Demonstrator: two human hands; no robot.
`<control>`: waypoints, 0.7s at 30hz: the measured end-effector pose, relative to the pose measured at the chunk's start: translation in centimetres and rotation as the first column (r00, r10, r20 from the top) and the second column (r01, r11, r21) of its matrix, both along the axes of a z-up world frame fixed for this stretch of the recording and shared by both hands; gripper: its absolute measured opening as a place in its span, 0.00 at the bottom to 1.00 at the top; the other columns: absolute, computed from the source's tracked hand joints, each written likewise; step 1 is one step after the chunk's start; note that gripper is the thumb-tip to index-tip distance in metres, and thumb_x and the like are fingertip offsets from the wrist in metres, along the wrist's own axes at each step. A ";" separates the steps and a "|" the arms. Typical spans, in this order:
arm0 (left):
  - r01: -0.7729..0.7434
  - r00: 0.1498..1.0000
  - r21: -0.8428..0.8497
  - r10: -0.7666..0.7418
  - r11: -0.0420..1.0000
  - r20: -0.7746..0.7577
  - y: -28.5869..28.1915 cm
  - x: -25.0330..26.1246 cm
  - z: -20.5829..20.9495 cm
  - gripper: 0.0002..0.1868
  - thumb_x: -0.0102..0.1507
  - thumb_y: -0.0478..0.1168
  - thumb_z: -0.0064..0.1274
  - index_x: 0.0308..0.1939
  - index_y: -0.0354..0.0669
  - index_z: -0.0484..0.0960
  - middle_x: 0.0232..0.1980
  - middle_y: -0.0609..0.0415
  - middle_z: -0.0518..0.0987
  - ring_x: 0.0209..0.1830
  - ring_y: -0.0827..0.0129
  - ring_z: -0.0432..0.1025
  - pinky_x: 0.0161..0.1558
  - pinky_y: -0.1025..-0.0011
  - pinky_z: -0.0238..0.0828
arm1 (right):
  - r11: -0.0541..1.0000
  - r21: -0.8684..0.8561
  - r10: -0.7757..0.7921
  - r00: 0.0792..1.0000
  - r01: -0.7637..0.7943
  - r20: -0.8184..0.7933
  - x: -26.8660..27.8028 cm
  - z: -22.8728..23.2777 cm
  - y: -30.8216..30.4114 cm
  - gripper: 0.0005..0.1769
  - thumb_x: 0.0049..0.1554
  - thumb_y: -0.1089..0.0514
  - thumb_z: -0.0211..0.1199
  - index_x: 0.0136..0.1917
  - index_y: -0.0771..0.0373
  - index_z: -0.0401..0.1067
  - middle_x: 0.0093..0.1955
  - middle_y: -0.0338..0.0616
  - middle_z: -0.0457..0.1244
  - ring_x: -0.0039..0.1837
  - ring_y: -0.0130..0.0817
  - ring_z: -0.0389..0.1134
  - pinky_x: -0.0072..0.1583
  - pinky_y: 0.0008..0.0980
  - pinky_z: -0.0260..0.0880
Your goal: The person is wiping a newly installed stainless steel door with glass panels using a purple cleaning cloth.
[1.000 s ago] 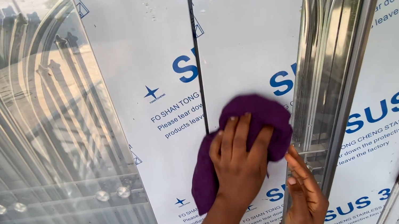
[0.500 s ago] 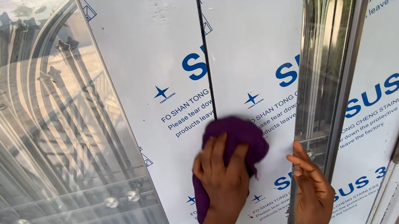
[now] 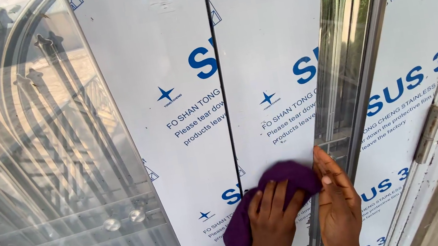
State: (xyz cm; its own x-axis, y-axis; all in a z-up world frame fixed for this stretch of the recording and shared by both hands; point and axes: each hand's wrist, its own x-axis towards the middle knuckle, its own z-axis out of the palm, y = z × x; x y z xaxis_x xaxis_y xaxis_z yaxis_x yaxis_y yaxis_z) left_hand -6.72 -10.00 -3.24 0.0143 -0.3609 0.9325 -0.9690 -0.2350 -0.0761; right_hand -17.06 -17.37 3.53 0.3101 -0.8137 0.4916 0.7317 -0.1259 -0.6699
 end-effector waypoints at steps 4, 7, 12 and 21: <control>0.013 1.000 0.030 -0.013 0.999 -0.008 -0.5 2.1 -9.5 0.13 0.66 0.39 0.54 0.53 0.61 0.85 0.65 0.57 0.74 0.69 0.62 0.67 0.67 0.56 0.54 | 0.998 -0.015 -0.066 0.991 0.065 -0.118 0.1 -0.7 -0.9 0.26 0.65 0.63 0.42 0.73 0.76 0.59 0.77 0.61 0.56 0.81 0.46 0.54 0.76 0.43 0.49; -0.027 0.996 0.022 0.029 0.999 -0.090 -0.6 1.4 -7.6 0.18 0.60 0.34 0.54 0.49 0.64 0.87 0.63 0.57 0.75 0.68 0.61 0.67 0.66 0.54 0.54 | 0.995 -0.009 -0.099 0.980 0.099 -0.174 -0.1 -1.1 -1.5 0.25 0.65 0.63 0.42 0.72 0.76 0.61 0.76 0.61 0.58 0.80 0.45 0.56 0.74 0.43 0.53; -0.113 0.978 -0.223 0.068 0.968 -0.198 -0.6 -0.4 8.0 0.17 0.57 0.35 0.60 0.49 0.55 0.86 0.65 0.49 0.73 0.70 0.52 0.64 0.66 0.53 0.50 | 0.998 -0.017 -0.070 0.977 0.068 -0.200 -0.2 -1.3 -2.5 0.24 0.66 0.63 0.41 0.70 0.76 0.63 0.74 0.61 0.61 0.78 0.46 0.59 0.73 0.43 0.56; -0.183 0.983 -0.402 0.171 0.897 -0.066 -5.2 -1.3 19.1 0.18 0.64 0.41 0.61 0.59 0.54 0.82 0.72 0.45 0.69 0.74 0.51 0.61 0.69 0.55 0.47 | 0.997 -0.017 0.070 0.976 -0.075 -0.205 -0.4 -4.2 -5.8 0.23 0.64 0.65 0.42 0.68 0.75 0.67 0.75 0.59 0.61 0.79 0.46 0.58 0.73 0.45 0.55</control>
